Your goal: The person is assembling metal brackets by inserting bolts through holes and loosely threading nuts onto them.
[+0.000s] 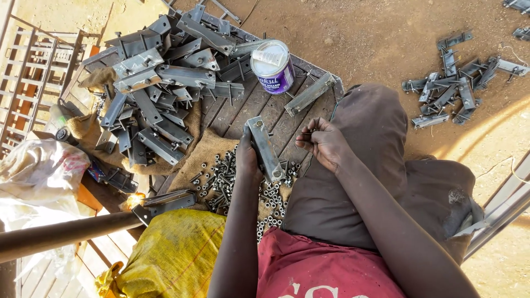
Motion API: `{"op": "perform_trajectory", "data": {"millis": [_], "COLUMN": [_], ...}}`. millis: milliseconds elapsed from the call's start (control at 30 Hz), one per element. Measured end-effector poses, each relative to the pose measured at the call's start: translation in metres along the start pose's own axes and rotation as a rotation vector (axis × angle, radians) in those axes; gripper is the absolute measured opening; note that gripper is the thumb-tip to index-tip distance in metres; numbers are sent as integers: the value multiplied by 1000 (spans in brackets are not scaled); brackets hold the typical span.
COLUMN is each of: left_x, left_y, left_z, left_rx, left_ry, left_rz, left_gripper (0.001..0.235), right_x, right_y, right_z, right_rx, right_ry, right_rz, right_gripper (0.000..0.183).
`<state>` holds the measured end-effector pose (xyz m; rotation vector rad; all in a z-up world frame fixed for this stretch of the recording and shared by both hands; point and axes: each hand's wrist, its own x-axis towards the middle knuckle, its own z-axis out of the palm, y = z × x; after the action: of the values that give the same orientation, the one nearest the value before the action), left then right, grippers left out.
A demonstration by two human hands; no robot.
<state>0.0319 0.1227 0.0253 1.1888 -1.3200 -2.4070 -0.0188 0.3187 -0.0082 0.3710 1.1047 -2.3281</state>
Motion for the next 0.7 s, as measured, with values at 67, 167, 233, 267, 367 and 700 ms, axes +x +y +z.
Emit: {"op": "perform_trajectory", "data": {"millis": [67,167,233,267,367,700], "left_x": [26,42,40,37,29,-21], "left_y": [-15,-28,-31,-31,-27,5], "left_z": [-19,-29,-26,-22,-16,12], "left_rx": [31,85,108,109,267,624], "left_ry": [2,-4,-11,-29,-36,31], "left_rz": [21,64,85,73,91,273], "left_gripper": [29,26,27,27,42,75], "right_x": [-8,-15,-18,-19,-17,4], "right_y": [-6,-10,-10,-10,-7,16], "right_z": [7,14,15,16,14,-5], "right_rx": [-17,-57,-81,-118,-179,-425], "right_ry": [-26,-76,-98,-105,-127,-17], "right_rz": [-24,-48,-46,-59,-81,-189], "right_gripper": [32,24,20,19,18,28]}}
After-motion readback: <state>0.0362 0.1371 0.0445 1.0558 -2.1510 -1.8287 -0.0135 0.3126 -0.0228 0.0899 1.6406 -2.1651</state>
